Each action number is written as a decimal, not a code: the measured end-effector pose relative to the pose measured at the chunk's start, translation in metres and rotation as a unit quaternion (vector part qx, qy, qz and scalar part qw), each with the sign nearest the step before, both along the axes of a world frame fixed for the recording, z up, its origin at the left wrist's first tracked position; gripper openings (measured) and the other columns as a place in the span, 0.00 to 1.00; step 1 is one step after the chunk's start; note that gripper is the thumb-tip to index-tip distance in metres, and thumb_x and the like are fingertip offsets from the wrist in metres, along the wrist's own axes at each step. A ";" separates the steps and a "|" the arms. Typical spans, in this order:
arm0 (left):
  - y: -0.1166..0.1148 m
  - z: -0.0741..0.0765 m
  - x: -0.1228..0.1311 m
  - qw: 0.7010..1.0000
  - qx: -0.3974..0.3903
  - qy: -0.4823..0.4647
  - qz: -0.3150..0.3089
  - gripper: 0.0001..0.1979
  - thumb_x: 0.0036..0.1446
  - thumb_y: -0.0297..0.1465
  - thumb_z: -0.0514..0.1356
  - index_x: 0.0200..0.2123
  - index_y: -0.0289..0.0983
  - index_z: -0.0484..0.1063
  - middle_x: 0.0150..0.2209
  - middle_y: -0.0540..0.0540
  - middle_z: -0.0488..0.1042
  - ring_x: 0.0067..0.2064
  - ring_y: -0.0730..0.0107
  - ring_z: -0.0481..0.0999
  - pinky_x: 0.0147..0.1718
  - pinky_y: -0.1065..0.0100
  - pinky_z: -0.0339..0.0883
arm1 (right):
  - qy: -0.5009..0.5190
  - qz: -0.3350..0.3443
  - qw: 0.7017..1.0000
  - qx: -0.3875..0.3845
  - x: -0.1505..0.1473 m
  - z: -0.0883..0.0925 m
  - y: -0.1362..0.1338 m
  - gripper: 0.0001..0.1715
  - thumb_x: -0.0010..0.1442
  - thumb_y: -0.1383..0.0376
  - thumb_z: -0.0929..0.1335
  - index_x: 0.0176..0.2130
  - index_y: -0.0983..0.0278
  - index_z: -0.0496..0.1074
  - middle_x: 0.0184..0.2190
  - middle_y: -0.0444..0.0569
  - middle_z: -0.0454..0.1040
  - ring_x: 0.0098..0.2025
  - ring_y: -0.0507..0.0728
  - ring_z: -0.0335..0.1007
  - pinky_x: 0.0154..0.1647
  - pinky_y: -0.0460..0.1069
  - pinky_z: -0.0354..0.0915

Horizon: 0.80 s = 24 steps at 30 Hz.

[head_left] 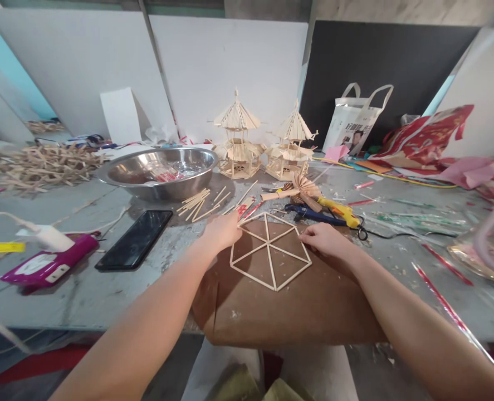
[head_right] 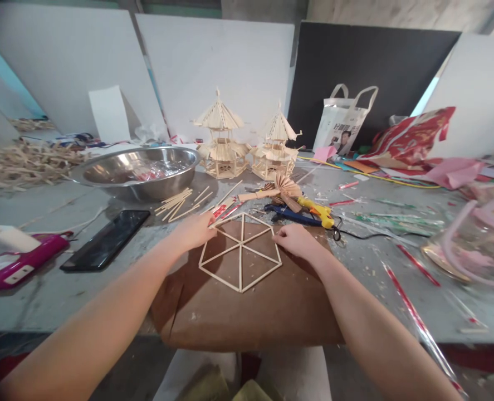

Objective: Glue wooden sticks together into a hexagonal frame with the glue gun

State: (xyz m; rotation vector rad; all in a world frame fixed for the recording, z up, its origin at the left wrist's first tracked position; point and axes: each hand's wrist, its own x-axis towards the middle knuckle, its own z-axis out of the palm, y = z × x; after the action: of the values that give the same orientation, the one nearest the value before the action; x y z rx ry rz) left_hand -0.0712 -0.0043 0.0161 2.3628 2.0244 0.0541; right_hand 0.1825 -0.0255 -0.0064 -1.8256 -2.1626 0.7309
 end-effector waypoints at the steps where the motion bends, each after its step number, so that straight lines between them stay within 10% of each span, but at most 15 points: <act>1: 0.001 -0.002 -0.001 1.000 0.001 -0.011 -0.001 0.16 0.43 0.32 0.52 0.39 0.39 0.64 0.33 0.42 0.72 0.33 0.60 0.72 0.29 0.65 0.63 | 0.021 -0.009 1.000 -0.020 0.000 0.000 -0.001 0.18 0.51 0.57 0.60 0.18 0.65 0.64 0.13 0.43 0.65 0.13 0.48 0.60 0.16 0.43 0.54; 11: -0.003 0.004 -0.003 0.938 -0.158 -0.295 0.094 0.23 0.44 0.27 0.53 0.47 0.38 0.56 0.15 0.55 0.63 0.16 0.73 0.66 0.14 0.75 0.59 | 0.207 -0.101 0.959 -0.164 0.000 -0.001 -0.005 0.18 0.52 0.57 0.62 0.18 0.65 0.59 0.07 0.37 0.58 0.07 0.45 0.52 0.07 0.41 0.49; 24: 0.002 -0.002 -0.007 0.879 -0.171 -0.442 0.061 0.17 0.45 0.27 0.53 0.42 0.38 0.61 0.15 0.57 0.59 0.14 0.79 0.59 0.13 0.78 0.55 | 0.160 -0.060 0.973 -0.157 0.003 -0.007 0.003 0.13 0.52 0.60 0.62 0.21 0.64 0.59 0.12 0.38 0.61 0.09 0.48 0.58 0.10 0.43 0.53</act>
State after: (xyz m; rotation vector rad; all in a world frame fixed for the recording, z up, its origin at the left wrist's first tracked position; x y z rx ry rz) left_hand -0.0779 -0.0020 0.0137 1.5411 1.5330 0.5997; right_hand 0.1857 -0.0224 -0.0138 -1.8052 -1.7947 1.2997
